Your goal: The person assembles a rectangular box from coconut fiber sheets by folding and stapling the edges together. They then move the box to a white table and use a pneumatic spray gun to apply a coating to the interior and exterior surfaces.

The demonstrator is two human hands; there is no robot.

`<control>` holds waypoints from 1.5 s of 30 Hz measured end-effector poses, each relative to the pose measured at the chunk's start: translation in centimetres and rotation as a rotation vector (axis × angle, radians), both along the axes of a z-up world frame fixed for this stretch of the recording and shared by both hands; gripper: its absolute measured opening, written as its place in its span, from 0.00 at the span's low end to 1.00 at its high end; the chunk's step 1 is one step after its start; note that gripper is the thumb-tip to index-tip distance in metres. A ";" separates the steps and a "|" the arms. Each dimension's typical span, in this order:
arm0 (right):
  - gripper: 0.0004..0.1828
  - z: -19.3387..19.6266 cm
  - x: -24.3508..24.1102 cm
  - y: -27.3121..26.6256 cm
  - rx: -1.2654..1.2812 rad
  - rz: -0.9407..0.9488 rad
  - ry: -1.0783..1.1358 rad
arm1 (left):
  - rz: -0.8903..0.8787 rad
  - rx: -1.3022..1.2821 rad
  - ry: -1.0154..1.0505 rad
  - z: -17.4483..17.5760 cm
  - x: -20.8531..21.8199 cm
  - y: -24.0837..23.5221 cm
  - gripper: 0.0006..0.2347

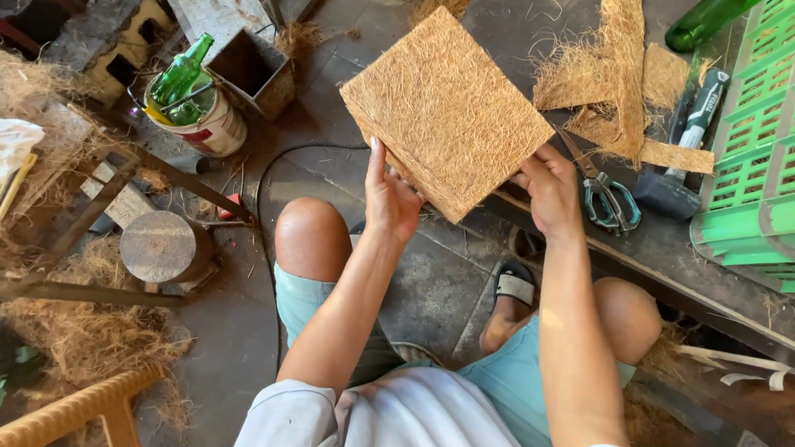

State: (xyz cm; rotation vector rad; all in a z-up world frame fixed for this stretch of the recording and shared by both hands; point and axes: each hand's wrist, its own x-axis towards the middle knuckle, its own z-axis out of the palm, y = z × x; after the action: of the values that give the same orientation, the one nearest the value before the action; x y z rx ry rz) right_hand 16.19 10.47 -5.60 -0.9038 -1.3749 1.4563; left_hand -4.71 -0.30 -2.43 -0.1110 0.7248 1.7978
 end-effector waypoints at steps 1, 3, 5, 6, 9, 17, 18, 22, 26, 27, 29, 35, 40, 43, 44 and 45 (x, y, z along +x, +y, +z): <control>0.14 -0.1 0.2 0.1 -0.001 -0.001 -0.001 | -0.001 -0.001 -0.001 0.7 -0.1 -0.1 0.43; 0.17 -0.2 0.6 0.4 0.058 -0.003 -0.032 | 0.000 0.043 -0.021 2.0 -0.3 -0.2 0.43; 0.17 5.3 -1.3 -2.4 0.092 -0.012 -0.014 | -0.016 0.063 -0.022 1.4 -0.3 0.4 0.41; 0.17 8.1 -2.6 -3.5 0.127 -0.022 0.007 | -0.032 0.083 -0.021 1.2 -0.7 1.1 0.38; 0.15 -0.1 0.8 1.6 0.177 -0.108 0.006 | -0.016 0.119 -0.009 2.0 -1.4 2.8 0.36; 0.06 6.5 -5.9 9.8 0.275 0.037 0.053 | 0.010 0.077 0.073 6.7 -6.7 11.3 0.29; 0.15 7.8 -6.8 10.6 0.334 0.097 0.031 | 0.016 0.025 0.104 7.9 -7.3 12.1 0.31; 0.15 8.8 -9.3 13.8 0.292 0.054 0.061 | 0.086 0.028 0.092 11.5 -10.3 14.0 0.33; 0.06 12.9 -12.1 14.1 0.167 -0.041 0.032 | 0.160 0.117 0.083 16.8 -13.5 13.9 0.30; 0.05 14.8 -13.0 13.7 0.123 -0.033 0.033 | 0.168 0.084 0.109 19.1 -14.4 13.7 0.31; 0.08 18.1 -14.3 13.6 0.097 -0.024 0.013 | 0.157 0.037 0.102 21.8 -15.7 13.1 0.28; 0.12 34.9 -21.9 9.7 0.031 -0.042 -0.064 | 0.157 -0.072 0.098 31.0 -20.5 11.7 0.27; 0.09 37.5 -23.7 9.8 -0.016 -0.073 -0.130 | 0.197 -0.100 0.040 35.0 -23.5 10.8 0.25; 0.16 37.8 -24.8 11.6 -0.044 -0.020 -0.215 | 0.156 -0.141 0.016 37.3 -25.3 11.0 0.31; 0.17 40.9 -26.6 11.2 -0.069 0.021 -0.192 | 0.144 -0.153 0.000 38.7 -25.7 10.8 0.32; 0.19 43.8 -28.5 11.0 -0.094 0.076 -0.168 | 0.146 -0.165 -0.015 39.9 -26.2 10.6 0.34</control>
State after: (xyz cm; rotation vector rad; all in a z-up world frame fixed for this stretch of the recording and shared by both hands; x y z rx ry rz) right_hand -12.36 21.43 38.16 -1.0636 -1.4877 1.5419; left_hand -30.92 10.26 37.44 -0.2939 0.8725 1.8710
